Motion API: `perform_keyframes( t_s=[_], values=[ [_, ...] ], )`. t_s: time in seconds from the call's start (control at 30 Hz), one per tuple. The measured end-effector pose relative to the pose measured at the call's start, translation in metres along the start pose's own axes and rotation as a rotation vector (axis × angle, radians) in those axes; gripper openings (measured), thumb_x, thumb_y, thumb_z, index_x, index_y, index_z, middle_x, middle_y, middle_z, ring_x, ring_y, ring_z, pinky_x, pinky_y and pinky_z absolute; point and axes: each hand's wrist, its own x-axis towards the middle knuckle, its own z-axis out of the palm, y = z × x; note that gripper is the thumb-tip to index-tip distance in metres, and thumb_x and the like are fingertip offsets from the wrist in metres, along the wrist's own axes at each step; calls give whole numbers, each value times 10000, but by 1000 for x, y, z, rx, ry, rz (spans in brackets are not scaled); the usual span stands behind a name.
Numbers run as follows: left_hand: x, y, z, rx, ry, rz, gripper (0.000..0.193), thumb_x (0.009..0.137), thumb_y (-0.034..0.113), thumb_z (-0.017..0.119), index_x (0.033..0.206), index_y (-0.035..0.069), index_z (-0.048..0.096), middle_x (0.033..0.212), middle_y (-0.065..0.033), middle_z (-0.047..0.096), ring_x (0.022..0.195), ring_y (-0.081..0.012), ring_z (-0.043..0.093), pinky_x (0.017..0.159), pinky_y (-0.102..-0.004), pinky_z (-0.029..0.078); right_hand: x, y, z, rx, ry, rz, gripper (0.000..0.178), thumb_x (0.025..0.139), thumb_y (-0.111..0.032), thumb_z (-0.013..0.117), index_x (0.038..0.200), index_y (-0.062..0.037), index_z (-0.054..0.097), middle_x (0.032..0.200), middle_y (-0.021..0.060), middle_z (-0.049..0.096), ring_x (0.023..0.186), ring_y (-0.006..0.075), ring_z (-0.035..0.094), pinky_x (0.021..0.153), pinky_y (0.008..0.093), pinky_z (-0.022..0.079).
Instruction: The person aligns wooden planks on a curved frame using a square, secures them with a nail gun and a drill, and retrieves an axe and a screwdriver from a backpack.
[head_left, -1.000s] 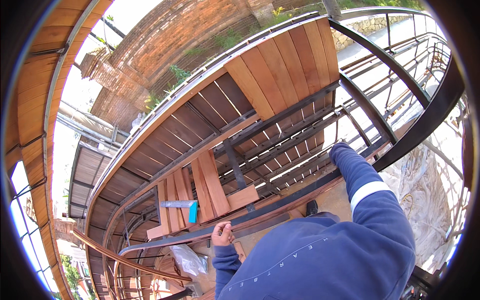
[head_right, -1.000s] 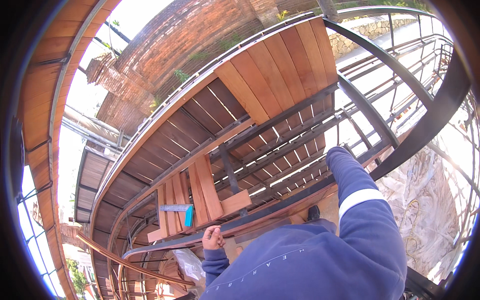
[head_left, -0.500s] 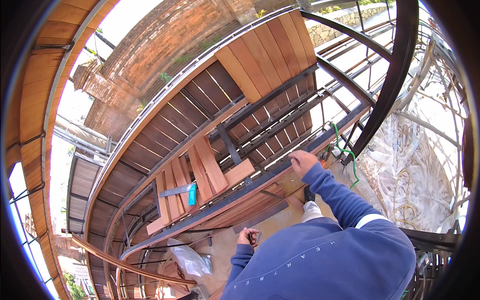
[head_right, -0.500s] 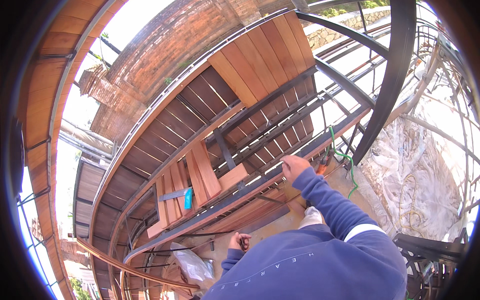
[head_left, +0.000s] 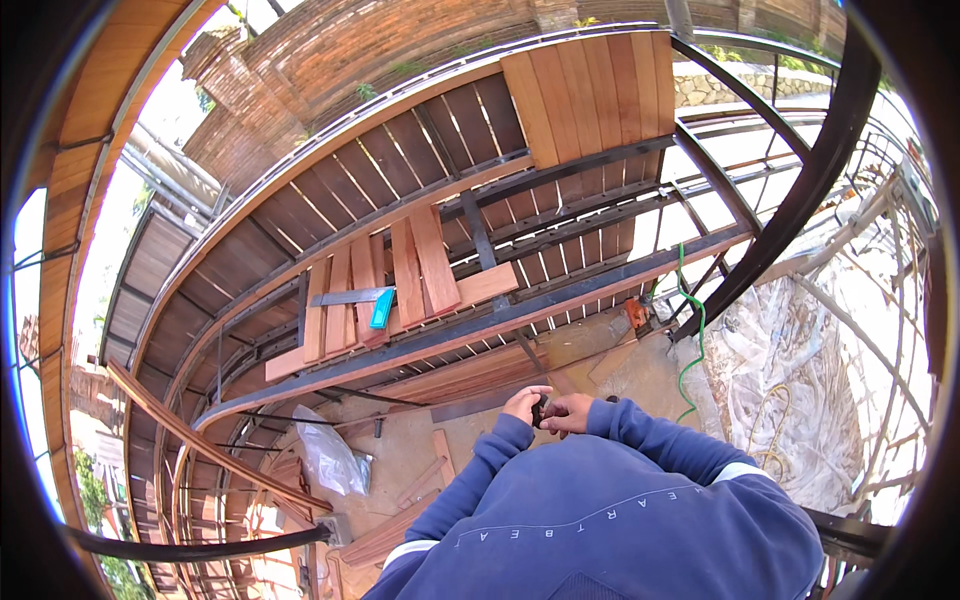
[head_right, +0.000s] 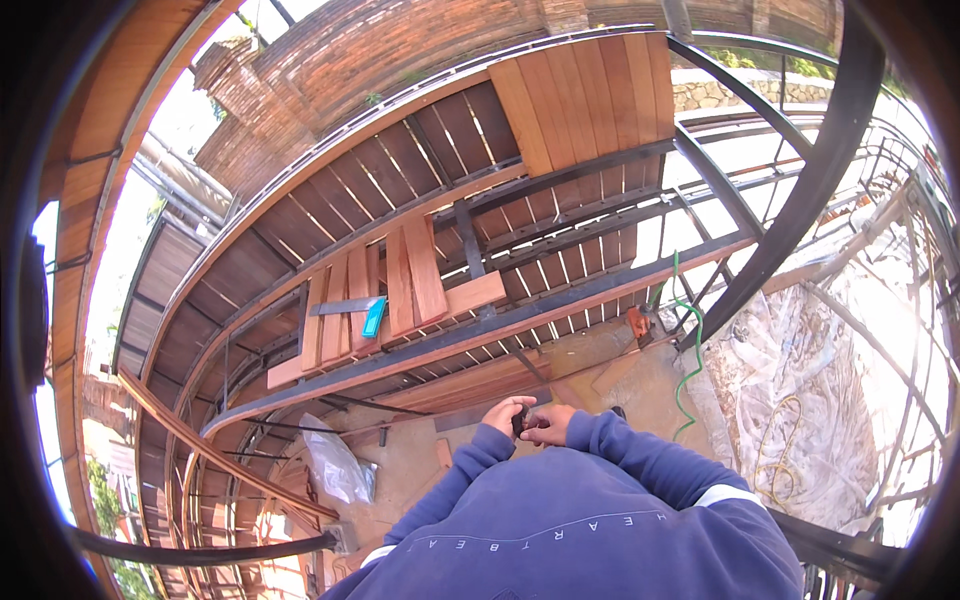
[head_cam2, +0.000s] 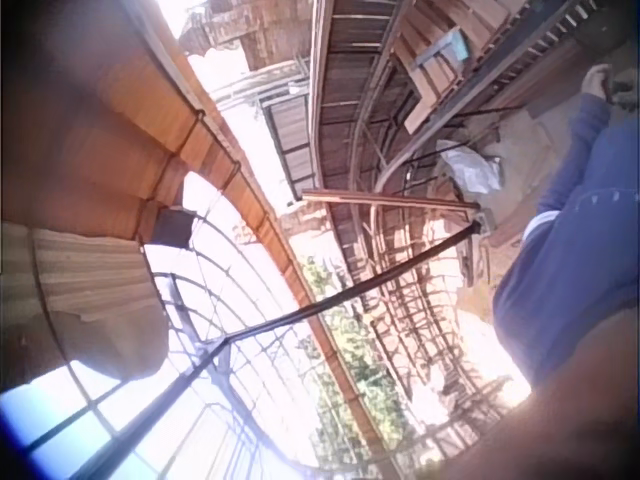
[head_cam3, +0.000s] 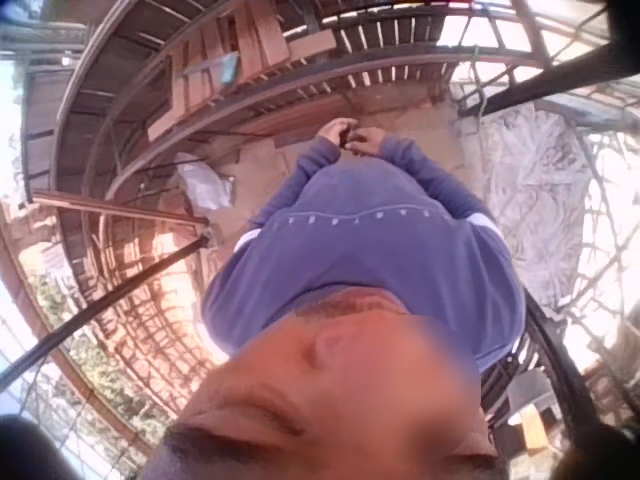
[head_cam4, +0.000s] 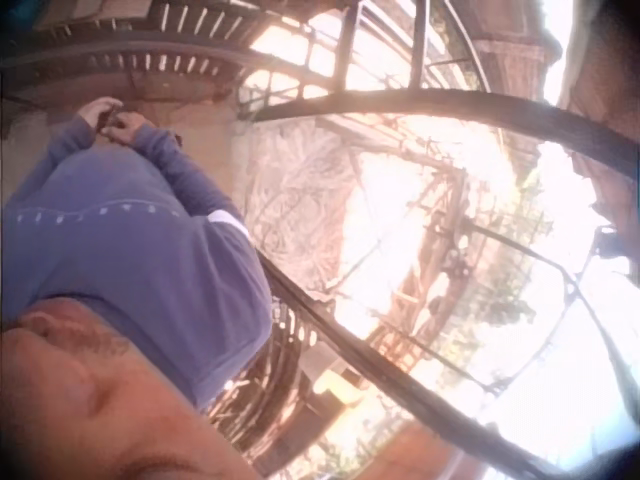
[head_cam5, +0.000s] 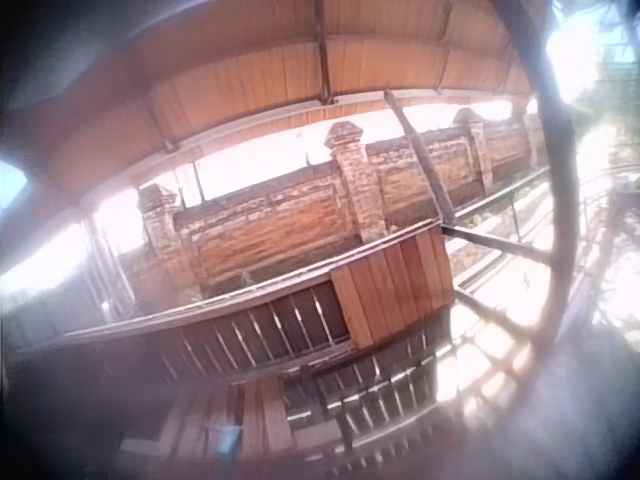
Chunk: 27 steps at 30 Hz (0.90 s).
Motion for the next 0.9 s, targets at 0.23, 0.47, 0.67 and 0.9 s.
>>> perform_keyframes(
  t_s=[0.23,0.47,0.67,0.9],
  values=[
    [-1,-6,25,26,7,-15,327,910,-5,471,1199,33,620,978,-64,654,856,-122,611,722,-262,504,2,26,-22,173,-35,36,185,937,-180,602,974,-3,642,842,76,706,715,129,671,646,281,551],
    [11,15,65,110,117,83,317,916,-12,565,1229,28,596,1046,-73,670,942,-138,629,840,-290,531,-4,40,-61,160,12,104,149,889,-131,668,949,-4,620,822,75,696,694,129,663,631,273,542],
    [22,1,80,-100,212,91,336,916,-12,581,1249,35,580,1089,-87,658,966,-144,630,865,-283,533,-2,46,-80,211,46,-5,127,890,-115,663,922,-3,613,784,72,683,653,113,632,589,261,516],
    [13,-18,66,-273,330,6,320,931,15,583,1250,16,561,1087,-90,644,970,-172,638,812,-321,578,28,44,-73,207,-117,-47,126,909,-115,642,935,-1,595,770,75,674,620,118,631,557,252,502]
  ],
)
